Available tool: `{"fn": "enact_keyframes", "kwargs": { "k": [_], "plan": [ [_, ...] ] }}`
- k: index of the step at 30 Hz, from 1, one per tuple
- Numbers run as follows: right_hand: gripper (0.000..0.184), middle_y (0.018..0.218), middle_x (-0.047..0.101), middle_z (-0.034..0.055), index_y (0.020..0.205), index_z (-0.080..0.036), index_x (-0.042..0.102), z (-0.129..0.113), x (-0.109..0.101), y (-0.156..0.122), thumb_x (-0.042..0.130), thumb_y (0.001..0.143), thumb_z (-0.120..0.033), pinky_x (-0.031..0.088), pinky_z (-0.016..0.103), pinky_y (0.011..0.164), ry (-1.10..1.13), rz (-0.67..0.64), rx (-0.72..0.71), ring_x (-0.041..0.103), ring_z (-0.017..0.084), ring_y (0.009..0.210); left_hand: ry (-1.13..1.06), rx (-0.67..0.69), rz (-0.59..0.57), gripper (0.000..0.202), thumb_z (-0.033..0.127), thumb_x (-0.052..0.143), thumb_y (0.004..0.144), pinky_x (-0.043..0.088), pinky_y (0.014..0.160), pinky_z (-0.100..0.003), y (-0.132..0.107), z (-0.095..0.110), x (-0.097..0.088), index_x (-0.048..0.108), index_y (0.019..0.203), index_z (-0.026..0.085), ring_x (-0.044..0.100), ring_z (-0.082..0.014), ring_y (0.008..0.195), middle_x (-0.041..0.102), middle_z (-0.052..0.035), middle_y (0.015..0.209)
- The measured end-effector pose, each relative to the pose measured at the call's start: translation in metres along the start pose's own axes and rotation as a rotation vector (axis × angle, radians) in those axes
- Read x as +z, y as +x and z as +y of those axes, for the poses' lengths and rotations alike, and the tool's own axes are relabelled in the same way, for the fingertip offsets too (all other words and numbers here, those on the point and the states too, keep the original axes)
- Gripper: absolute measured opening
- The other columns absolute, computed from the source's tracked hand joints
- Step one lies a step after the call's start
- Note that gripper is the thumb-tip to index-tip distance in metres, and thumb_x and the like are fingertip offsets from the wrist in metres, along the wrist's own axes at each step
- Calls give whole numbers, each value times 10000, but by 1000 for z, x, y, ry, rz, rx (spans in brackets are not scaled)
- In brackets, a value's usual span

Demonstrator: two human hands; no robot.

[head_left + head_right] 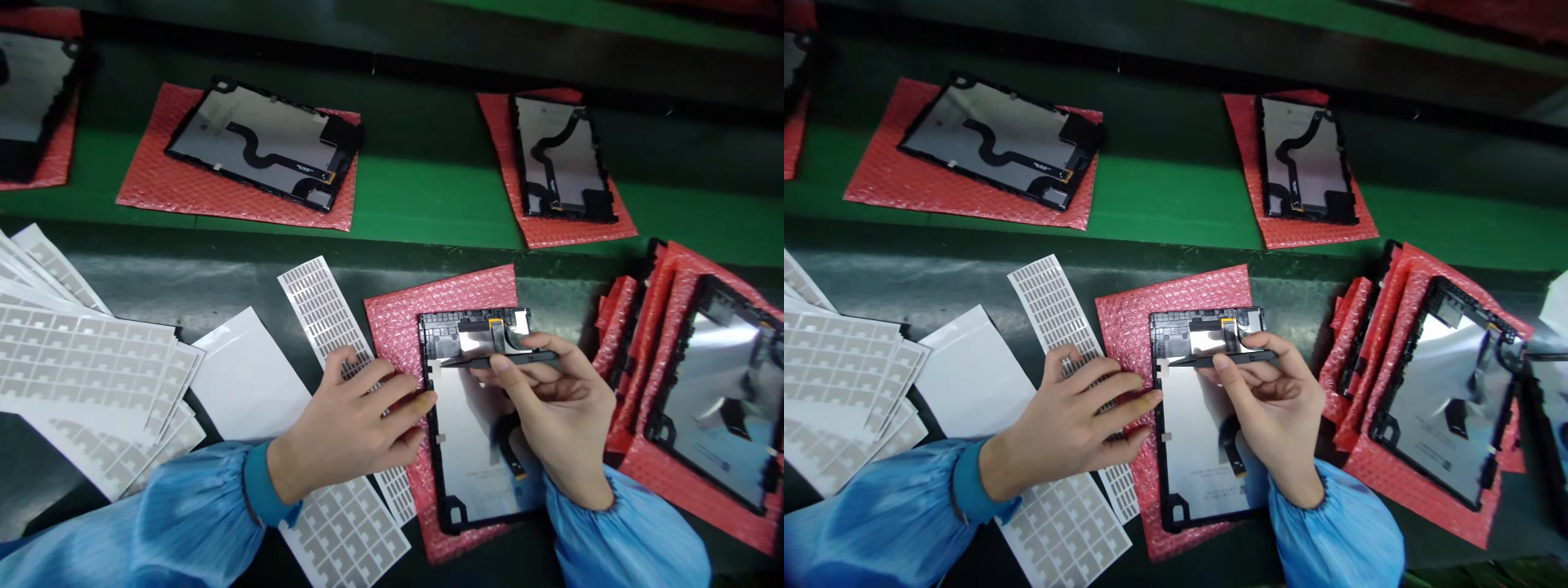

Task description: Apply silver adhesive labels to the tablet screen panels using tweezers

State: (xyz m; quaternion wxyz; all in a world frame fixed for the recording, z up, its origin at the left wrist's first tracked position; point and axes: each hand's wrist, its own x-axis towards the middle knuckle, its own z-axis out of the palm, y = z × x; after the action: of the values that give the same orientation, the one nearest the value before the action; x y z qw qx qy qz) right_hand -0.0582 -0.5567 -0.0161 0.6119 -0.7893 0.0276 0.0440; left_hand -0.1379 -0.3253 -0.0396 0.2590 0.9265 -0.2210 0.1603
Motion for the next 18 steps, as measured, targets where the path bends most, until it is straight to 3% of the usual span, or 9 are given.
{"fn": "enact_keyframes", "kwargs": {
  "k": [12, 15, 18],
  "plan": [
    [414, 809, 805, 41, 1119, -219, 619, 0, 1, 0, 903, 845, -345, 687, 243, 691, -10, -2, -12, 802, 238, 712, 16, 3, 40, 276, 430, 623, 977, 327, 1009, -480, 0, 1, -2, 738, 1154, 253, 654, -203, 964, 776, 3, 1031],
    [404, 817, 807, 36, 1118, -217, 617, 0, 1, -2, 900, 848, -322, 680, 224, 712, 7, -9, -28, 800, 218, 702, 4, -20, 7, 476, 544, 581, 973, 261, 1148, -525, -1, 0, -2, 693, 1305, 223, 651, -247, 1141, 758, -42, 1209],
    [414, 833, 810, 36, 1147, -219, 626, 1, 2, -2, 900, 850, -309, 673, 210, 728, -4, -13, -34, 802, 208, 722, 1, -31, -91, 671, 646, 528, 968, 71, 1276, -575, 1, -1, 0, 580, 1471, 205, 508, -300, 1417, 599, -65, 1516]
  ]
}}
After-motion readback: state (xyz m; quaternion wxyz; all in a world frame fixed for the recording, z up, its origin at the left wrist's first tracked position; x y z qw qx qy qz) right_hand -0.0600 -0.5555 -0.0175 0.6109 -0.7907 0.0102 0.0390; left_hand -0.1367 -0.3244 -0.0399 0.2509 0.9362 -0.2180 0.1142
